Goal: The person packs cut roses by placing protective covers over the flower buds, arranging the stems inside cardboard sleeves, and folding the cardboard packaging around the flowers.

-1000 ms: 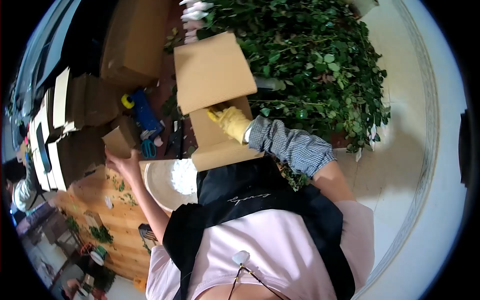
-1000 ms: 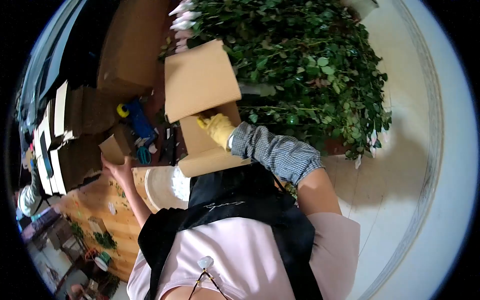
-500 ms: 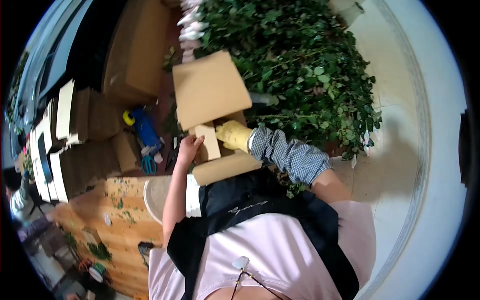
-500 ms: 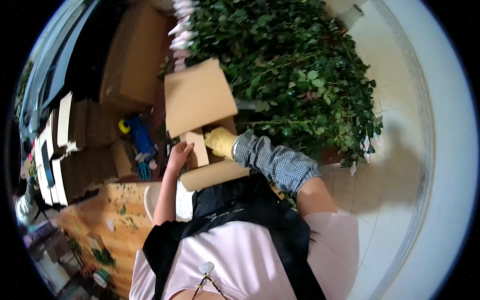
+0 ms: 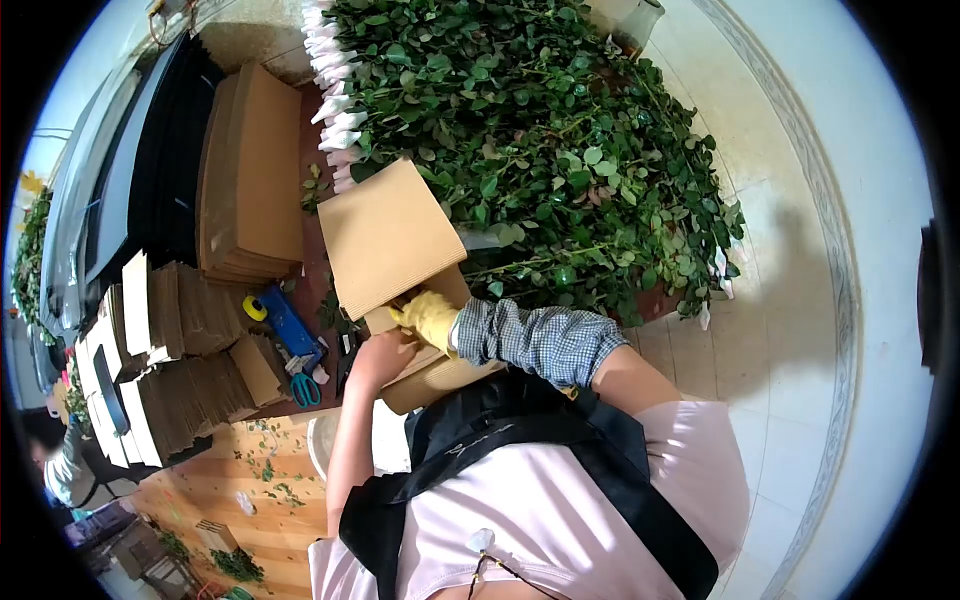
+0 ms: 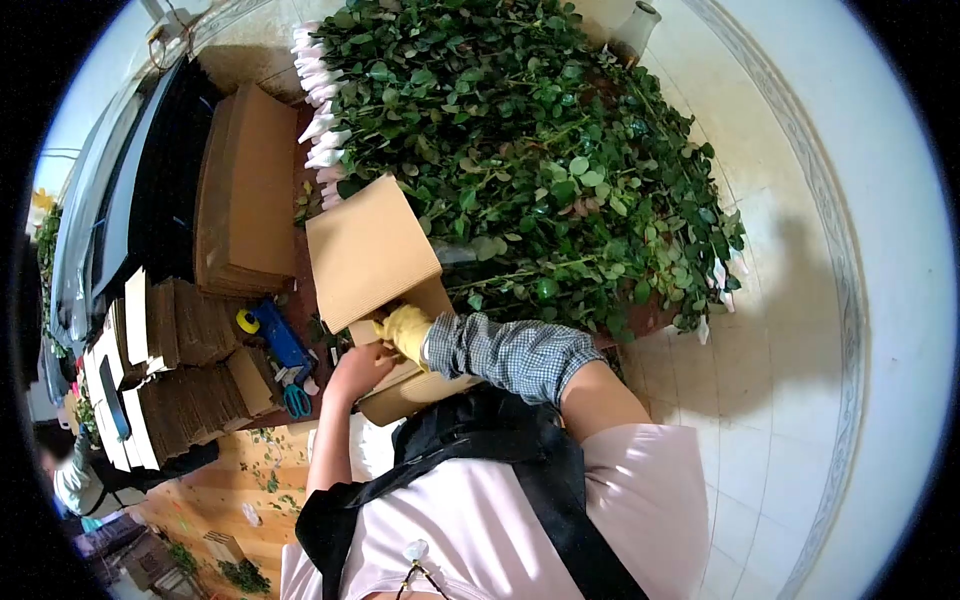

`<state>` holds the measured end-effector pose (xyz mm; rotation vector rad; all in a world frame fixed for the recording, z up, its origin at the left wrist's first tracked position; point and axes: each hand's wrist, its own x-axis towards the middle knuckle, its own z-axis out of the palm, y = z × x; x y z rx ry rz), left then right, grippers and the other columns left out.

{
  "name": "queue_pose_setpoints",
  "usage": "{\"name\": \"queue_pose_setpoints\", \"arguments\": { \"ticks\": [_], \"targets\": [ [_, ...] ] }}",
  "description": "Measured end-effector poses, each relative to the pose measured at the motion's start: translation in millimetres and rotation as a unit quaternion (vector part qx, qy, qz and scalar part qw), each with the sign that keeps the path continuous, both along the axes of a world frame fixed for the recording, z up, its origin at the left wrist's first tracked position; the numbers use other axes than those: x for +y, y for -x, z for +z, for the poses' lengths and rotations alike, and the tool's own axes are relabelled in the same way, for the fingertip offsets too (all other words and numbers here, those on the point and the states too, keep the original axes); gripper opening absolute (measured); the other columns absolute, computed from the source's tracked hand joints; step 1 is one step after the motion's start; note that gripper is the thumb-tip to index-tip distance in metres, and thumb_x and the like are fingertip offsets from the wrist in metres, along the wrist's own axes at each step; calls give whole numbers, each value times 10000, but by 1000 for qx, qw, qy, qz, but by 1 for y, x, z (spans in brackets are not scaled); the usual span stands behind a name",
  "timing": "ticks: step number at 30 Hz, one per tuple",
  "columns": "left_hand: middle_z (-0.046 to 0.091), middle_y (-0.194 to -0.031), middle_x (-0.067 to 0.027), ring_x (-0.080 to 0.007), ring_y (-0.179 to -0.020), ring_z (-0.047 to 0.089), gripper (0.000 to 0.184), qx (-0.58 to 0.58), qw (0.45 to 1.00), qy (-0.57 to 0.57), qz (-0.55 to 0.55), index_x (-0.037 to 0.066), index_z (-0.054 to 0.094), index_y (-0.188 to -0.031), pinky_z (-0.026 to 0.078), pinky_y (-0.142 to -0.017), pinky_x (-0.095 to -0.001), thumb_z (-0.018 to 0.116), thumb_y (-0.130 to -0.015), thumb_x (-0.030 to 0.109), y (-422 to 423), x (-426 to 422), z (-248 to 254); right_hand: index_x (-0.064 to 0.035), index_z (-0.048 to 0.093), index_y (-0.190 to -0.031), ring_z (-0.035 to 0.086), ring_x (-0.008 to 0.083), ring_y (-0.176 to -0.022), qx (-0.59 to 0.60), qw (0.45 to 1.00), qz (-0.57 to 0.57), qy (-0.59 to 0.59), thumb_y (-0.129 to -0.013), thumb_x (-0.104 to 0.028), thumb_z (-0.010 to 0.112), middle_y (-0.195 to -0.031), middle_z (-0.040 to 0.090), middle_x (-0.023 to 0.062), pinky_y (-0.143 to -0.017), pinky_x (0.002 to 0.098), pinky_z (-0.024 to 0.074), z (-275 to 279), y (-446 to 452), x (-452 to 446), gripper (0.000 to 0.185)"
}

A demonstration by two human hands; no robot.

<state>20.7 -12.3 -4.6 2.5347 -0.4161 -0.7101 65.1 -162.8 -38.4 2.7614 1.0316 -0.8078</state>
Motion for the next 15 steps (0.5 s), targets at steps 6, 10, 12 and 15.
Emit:
{"name": "queue_pose_setpoints", "arguments": {
  "ticks": [6, 10, 12, 15],
  "targets": [
    [717, -882, -206, -404, -870, 688, 362, 10, 994, -107, 1, 79, 728, -1001, 556, -781, -490, 672, -874, 413, 2, -11, -20, -59, 638, -1227, 684, 344, -1005, 71, 943, -4, -325, -878, -140, 659, -1102, 707, 153, -914, 416, 538, 55, -13, -30, 359],
    [725, -942, -191, -387, -861, 697, 381, -71, 995, -63, 38, 111, 678, -1140, 560, -765, -484, 690, -875, 386, 23, -8, -30, -124, 620, -1259, 700, 287, -933, -317, 842, 17, -435, -869, -221, 669, -1001, 727, 86, -916, 400, 509, 82, -17, -19, 405],
    [722, -906, -209, -368, -834, 712, 345, -40, 996, -69, 34, 109, 686, -1131, 569, -735, -480, 597, -939, 382, 23, -16, -14, -123, 634, -1204, 711, 246, -861, -185, 970, -35, -152, -889, -203, 645, -926, 737, 46, -826, 384, 536, 47, -37, 3, 325],
    [724, -880, -199, -375, -811, 711, 341, -57, 995, -69, 33, 95, 670, -1166, 568, -735, -483, 579, -954, 345, 23, -16, -16, -124, 638, -1138, 712, 227, -801, -105, 990, -35, -83, -914, -204, 628, -858, 738, 39, -686, 374, 546, 48, -53, 9, 239]
  ]
}}
